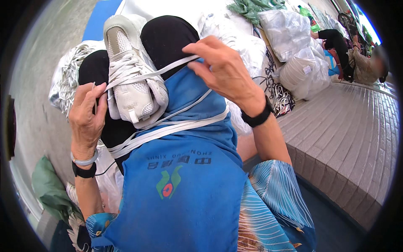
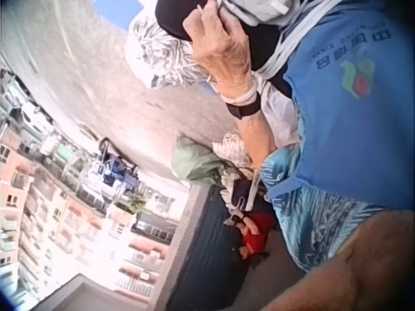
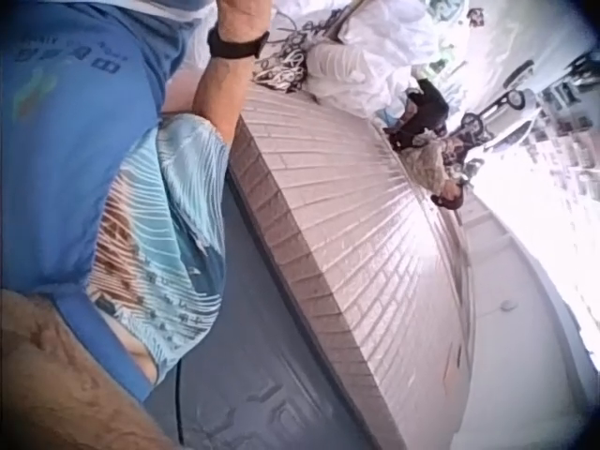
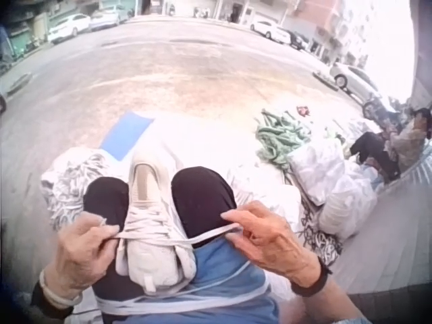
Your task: Lace a white sneaker while sitting down.
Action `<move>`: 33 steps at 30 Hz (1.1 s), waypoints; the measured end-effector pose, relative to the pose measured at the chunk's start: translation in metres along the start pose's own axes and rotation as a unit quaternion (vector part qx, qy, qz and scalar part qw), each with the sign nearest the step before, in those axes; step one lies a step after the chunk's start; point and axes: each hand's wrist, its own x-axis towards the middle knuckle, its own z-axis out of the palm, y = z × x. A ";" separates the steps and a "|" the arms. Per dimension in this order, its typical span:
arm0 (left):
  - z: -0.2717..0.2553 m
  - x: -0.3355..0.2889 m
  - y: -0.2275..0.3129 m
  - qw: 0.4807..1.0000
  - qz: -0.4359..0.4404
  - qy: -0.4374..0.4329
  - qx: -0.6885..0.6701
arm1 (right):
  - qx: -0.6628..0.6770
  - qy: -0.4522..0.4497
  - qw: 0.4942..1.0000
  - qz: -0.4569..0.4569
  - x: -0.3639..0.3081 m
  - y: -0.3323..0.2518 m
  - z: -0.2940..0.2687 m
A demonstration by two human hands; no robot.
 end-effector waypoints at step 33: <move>-0.005 -0.011 0.025 0.980 -0.177 0.039 -0.087 | -0.116 -0.077 0.983 0.122 -0.039 -0.017 -0.005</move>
